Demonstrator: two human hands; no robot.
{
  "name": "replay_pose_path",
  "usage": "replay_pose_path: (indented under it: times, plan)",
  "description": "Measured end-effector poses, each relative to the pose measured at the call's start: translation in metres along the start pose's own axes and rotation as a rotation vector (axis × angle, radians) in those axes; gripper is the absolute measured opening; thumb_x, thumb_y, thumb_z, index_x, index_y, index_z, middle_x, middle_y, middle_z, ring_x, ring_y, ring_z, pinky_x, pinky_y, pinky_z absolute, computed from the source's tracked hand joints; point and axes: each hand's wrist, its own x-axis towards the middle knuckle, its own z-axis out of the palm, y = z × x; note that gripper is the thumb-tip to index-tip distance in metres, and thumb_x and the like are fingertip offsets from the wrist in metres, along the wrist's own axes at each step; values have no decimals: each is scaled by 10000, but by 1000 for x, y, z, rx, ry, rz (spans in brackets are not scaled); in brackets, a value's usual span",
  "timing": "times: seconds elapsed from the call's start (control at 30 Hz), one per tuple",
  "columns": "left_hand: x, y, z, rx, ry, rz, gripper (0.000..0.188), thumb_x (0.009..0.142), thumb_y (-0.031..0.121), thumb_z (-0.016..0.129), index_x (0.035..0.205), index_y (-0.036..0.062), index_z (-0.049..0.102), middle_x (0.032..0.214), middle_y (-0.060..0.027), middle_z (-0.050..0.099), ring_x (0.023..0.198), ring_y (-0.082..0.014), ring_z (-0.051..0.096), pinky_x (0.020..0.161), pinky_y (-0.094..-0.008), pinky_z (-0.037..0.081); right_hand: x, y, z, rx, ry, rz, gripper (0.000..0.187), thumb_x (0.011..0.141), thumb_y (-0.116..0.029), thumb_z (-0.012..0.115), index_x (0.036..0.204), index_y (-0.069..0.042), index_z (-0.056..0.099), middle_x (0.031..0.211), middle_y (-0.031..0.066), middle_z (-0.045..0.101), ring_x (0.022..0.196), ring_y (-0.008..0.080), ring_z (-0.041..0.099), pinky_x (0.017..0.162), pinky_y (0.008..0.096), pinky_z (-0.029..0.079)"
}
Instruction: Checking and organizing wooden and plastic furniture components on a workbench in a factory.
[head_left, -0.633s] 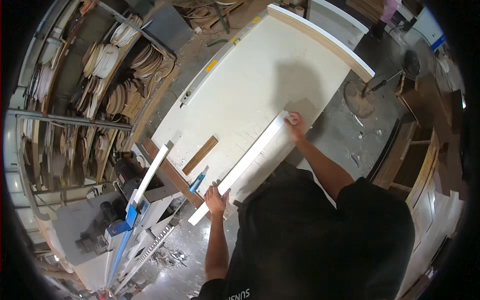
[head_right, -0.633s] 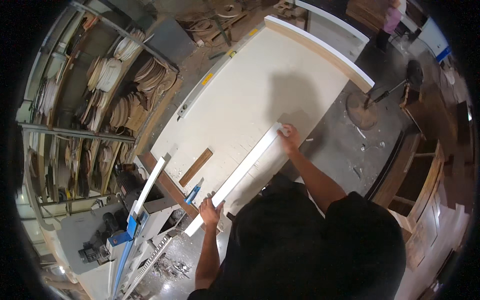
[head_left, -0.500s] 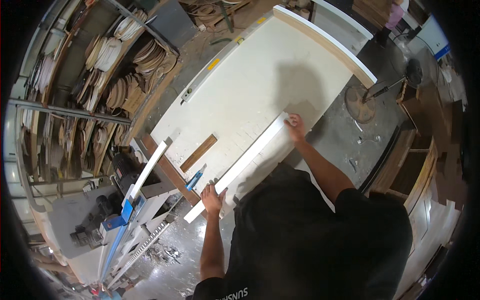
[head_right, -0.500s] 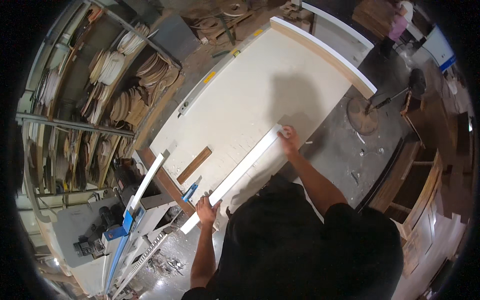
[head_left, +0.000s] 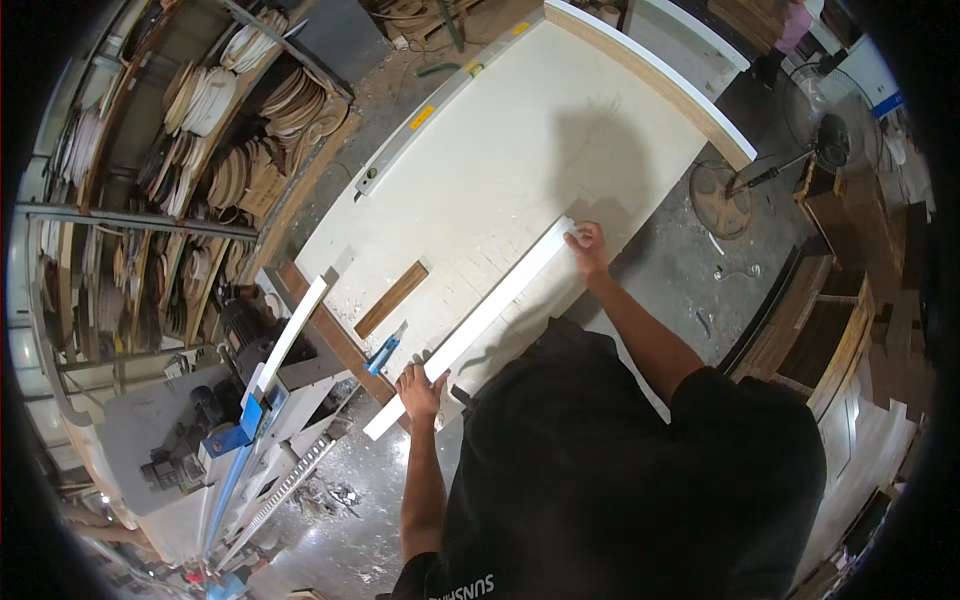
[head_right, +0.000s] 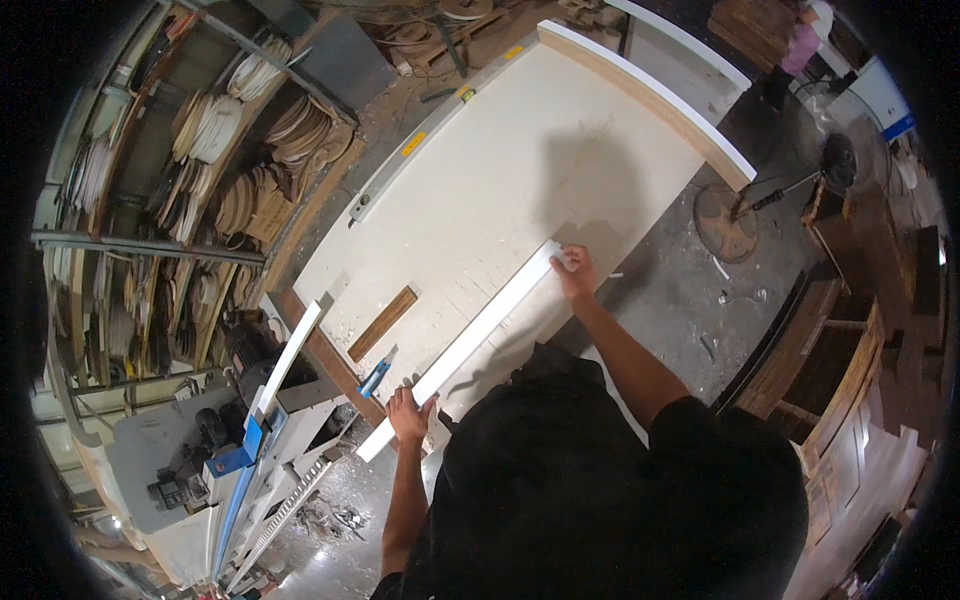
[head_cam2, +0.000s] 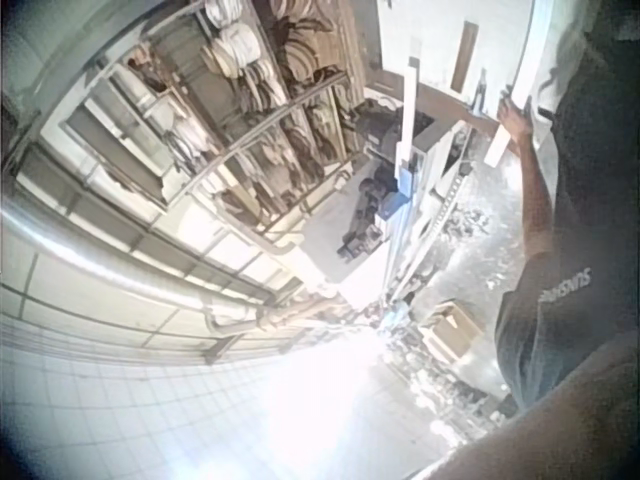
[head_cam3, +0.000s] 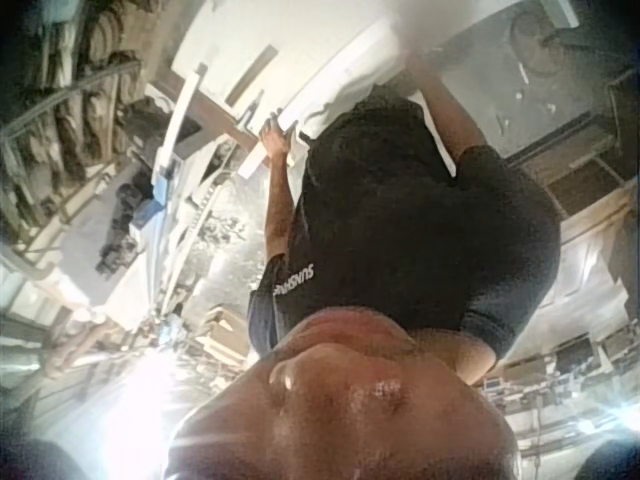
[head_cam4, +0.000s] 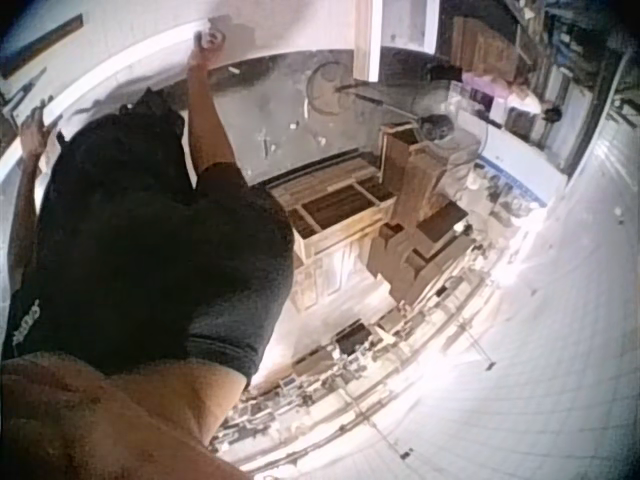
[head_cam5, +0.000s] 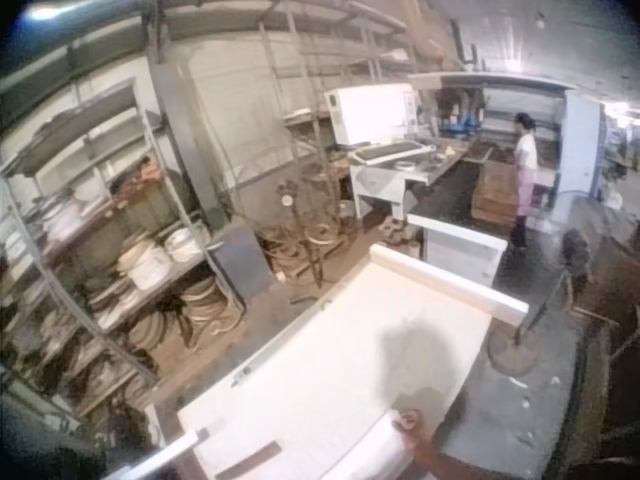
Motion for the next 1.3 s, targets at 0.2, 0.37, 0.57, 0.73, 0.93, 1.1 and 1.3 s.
replay_pose_path:
  times: [0.2,0.37,0.57,0.73,0.93,1.1,1.3]
  plan:
    - [-6,-2,-9,35,-1,-42,866,893,621,755,1485,21,557,1357,-215,636,1227,-403,605,1061,-550,427,0,2,19,63,-64,-23,495,900,-203,878,1271,-105,566,1200,35,597,1123,184,551,1011,354,459]
    - [2,5,-9,26,19,-1,809,880,601,778,1425,36,584,1330,-200,647,1238,-389,601,1074,-535,425,13,43,1,195,-84,-26,642,860,-149,908,1371,-66,528,1253,66,553,1167,189,511,1025,386,457]
    - [-7,-1,-13,18,1,-25,773,892,651,728,1363,47,622,1317,-157,645,1247,-355,594,1098,-523,400,13,33,6,-306,-119,-26,718,853,-289,913,1432,8,613,1339,161,605,1226,281,581,1063,423,475]
    - [-11,-2,-8,18,-6,-46,772,900,666,712,1380,68,626,1365,-159,637,1287,-352,584,1122,-523,385,8,7,7,-272,-152,-30,689,872,-319,896,1412,17,632,1338,158,598,1232,288,577,1065,424,472]
    - [-14,5,-8,12,-38,-80,781,899,676,708,1403,86,619,1414,-177,647,1336,-372,584,1156,-550,390,3,1,-4,-321,-157,-46,712,903,-380,861,1437,18,609,1331,176,602,1238,312,574,1090,438,457]
    - [-17,2,-2,36,-49,-92,793,891,663,725,1458,124,594,1432,-160,638,1322,-365,599,1136,-545,408,4,1,-6,-415,-228,-23,725,944,-417,807,1463,35,578,1391,229,604,1293,368,562,1120,474,436]
    - [-7,-6,-9,21,-59,-130,742,904,551,759,1504,163,555,1477,-132,621,1331,-352,593,1149,-528,414,11,-14,2,-242,-374,-71,676,1001,-362,721,1501,55,541,1509,310,535,1389,447,513,1174,511,393]
